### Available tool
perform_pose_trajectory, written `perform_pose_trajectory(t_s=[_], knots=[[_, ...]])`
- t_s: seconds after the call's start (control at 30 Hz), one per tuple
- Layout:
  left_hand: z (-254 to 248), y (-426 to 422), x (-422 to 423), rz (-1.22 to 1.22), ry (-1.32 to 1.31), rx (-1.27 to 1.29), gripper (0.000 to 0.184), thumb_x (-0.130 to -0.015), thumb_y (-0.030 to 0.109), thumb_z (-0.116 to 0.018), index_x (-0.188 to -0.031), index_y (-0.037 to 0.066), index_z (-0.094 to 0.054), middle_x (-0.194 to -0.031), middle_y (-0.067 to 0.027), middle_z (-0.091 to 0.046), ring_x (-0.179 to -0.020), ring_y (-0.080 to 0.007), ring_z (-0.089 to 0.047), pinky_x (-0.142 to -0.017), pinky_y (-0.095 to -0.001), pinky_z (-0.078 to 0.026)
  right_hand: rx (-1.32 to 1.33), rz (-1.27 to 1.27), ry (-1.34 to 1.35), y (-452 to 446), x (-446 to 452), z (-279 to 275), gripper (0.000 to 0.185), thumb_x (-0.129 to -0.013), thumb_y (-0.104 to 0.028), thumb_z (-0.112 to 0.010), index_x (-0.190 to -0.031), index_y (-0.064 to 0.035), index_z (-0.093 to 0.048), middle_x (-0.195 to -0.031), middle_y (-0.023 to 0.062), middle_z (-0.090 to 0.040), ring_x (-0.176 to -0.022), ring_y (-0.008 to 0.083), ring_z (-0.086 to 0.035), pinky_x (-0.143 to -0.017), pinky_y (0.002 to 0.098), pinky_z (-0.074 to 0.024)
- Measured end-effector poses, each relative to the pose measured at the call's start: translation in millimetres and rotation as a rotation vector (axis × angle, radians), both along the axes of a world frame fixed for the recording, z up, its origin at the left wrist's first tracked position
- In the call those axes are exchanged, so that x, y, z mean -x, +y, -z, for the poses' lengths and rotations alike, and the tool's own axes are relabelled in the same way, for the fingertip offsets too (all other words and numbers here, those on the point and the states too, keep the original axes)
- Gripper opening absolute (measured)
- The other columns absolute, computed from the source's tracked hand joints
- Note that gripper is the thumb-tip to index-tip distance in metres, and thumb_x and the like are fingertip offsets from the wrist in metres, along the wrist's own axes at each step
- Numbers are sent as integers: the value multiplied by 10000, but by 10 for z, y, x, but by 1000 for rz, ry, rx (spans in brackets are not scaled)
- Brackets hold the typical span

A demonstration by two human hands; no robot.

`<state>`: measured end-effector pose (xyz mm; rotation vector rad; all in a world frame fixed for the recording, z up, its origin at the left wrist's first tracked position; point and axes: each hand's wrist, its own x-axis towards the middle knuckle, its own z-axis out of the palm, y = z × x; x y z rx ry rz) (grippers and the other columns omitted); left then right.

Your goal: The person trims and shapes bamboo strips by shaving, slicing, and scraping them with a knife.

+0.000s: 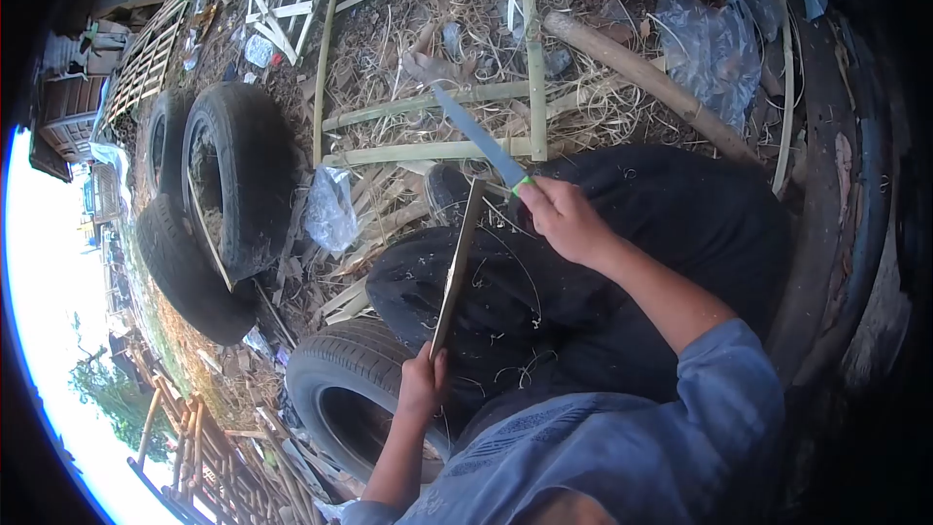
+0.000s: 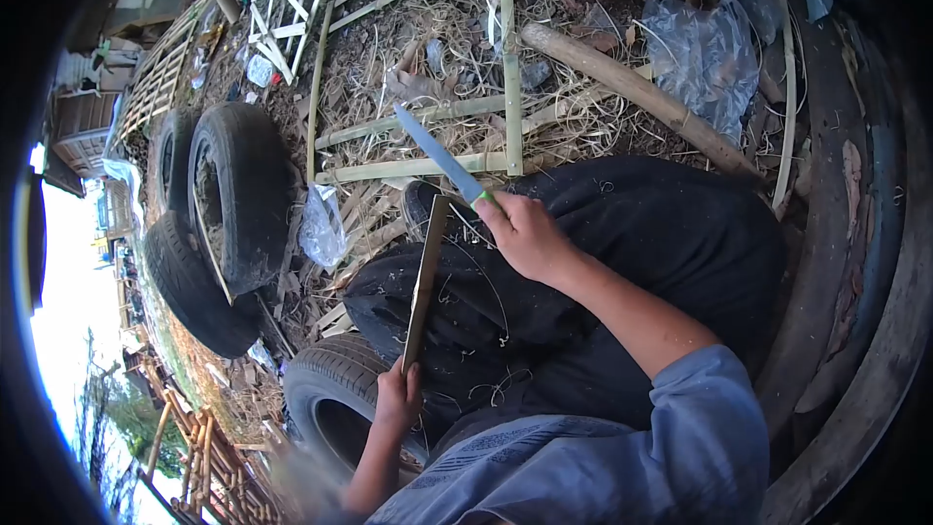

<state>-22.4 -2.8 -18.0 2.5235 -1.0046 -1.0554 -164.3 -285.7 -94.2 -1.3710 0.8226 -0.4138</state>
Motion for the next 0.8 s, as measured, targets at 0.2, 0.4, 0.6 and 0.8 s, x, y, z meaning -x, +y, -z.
perform_pose_trajectory(t_s=[0.2,0.4,0.6,0.8], knots=[[19,22,4,34,0,77,234,-983,189,-469,-938,-24,-554,-547,-149,-447,-478,-219,-443,-516,-367,-394,84,-127,24,36,34,-31,370,-1009,-304,-447,-838,14,-531,-590,148,-509,-527,269,-531,-532,405,-405],[-17,-24,10,0,16,11,183,-961,166,-500,-967,-4,-570,-644,-255,-558,-636,-453,-593,-560,-452,-450,86,-253,105,18,25,-84,413,-994,-347,-469,-813,7,-578,-637,190,-586,-612,383,-590,-566,432,-436],[7,1,1,17,-3,18,188,-961,166,-500,-956,-9,-569,-638,-256,-553,-632,-452,-593,-561,-450,-450,-81,40,36,1,7,-81,396,-994,-342,-473,-867,18,-576,-653,199,-587,-651,392,-617,-596,433,-454],[-17,-39,12,2,16,40,190,-962,169,-504,-932,-10,-559,-631,-261,-544,-633,-464,-577,-554,-460,-439,63,-144,21,-16,18,-75,381,-1002,-319,-451,-860,18,-559,-612,168,-553,-565,313,-569,-558,406,-433]])
